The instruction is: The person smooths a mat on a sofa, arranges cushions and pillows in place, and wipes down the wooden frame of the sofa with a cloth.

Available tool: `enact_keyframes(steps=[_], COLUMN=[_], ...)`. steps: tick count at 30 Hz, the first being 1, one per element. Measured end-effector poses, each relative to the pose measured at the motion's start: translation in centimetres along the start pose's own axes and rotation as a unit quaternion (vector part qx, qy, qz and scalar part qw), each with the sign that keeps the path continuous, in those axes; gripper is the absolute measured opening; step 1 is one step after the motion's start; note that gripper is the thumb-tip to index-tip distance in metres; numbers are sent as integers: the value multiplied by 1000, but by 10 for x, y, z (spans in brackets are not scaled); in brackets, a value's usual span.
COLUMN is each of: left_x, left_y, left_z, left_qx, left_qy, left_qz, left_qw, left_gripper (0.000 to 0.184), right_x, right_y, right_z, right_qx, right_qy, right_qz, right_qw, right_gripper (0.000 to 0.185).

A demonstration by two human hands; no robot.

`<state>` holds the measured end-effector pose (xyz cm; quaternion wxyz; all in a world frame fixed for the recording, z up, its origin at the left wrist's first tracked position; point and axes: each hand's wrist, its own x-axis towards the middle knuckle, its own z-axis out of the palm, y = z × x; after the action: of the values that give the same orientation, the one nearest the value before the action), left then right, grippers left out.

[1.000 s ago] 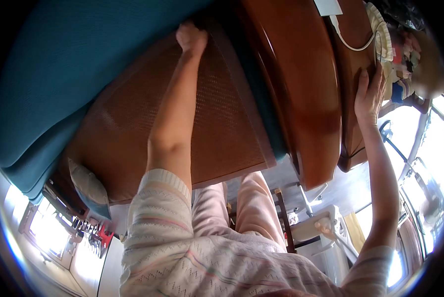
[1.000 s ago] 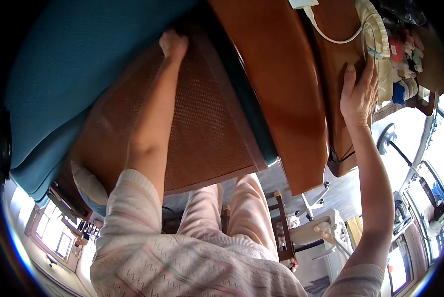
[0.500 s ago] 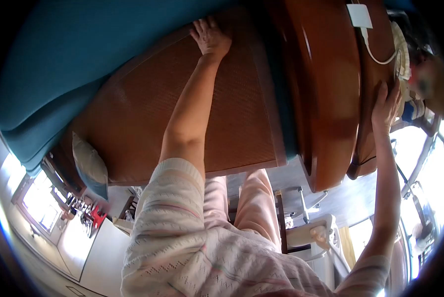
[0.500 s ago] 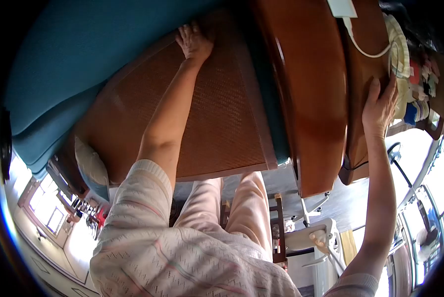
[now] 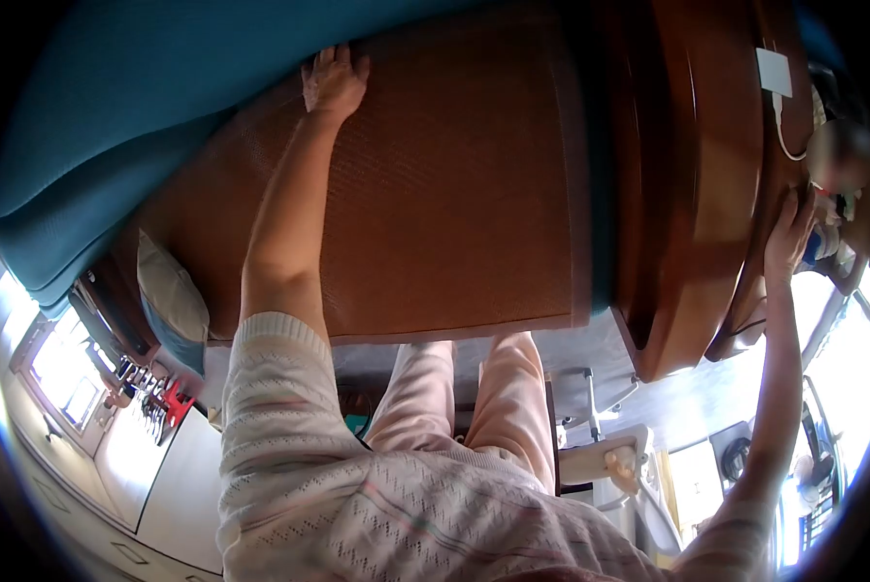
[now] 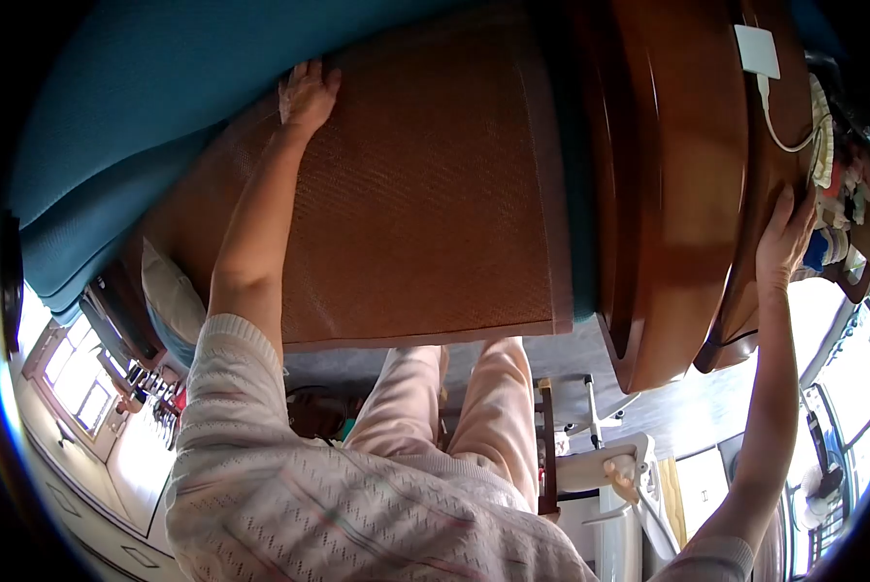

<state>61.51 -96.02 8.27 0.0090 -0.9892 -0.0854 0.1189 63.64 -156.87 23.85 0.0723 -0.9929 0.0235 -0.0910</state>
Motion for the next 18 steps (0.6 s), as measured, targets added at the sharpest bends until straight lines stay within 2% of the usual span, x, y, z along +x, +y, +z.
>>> enact_keyframes(steps=[3,7,10,13,16,17,18], left_x=[-15,-23,3,10,-3,-11,-8], left_y=[12,30,51,63,73,86,101], left_z=[-6,-10,-13,-31,-8,-13,-19], left_qx=[-28,-38,-42,-53,2,14,-26], left_qy=[3,55,20,-67,1,4,22], left_qz=[-9,114,70,26,39,75,101], left_qw=[1000,991,996,996,999,997,994], left_gripper=[52,56,56,57,58,59,60], right_x=[1,-1,-1,0,-1,0,-1], right_y=[7,6,6,-10,-1,-2,-4], right_z=[7,7,6,-2,5,6,5], right_qx=[-30,-30,-31,-3,-11,-9,-9], right_qy=[21,22,20,19,18,23,22], right_qz=[-22,-20,-28,-12,8,6,3], right_qw=[999,999,999,1000,1000,1000,1000], right_gripper=[60,60,60,60,61,61,61])
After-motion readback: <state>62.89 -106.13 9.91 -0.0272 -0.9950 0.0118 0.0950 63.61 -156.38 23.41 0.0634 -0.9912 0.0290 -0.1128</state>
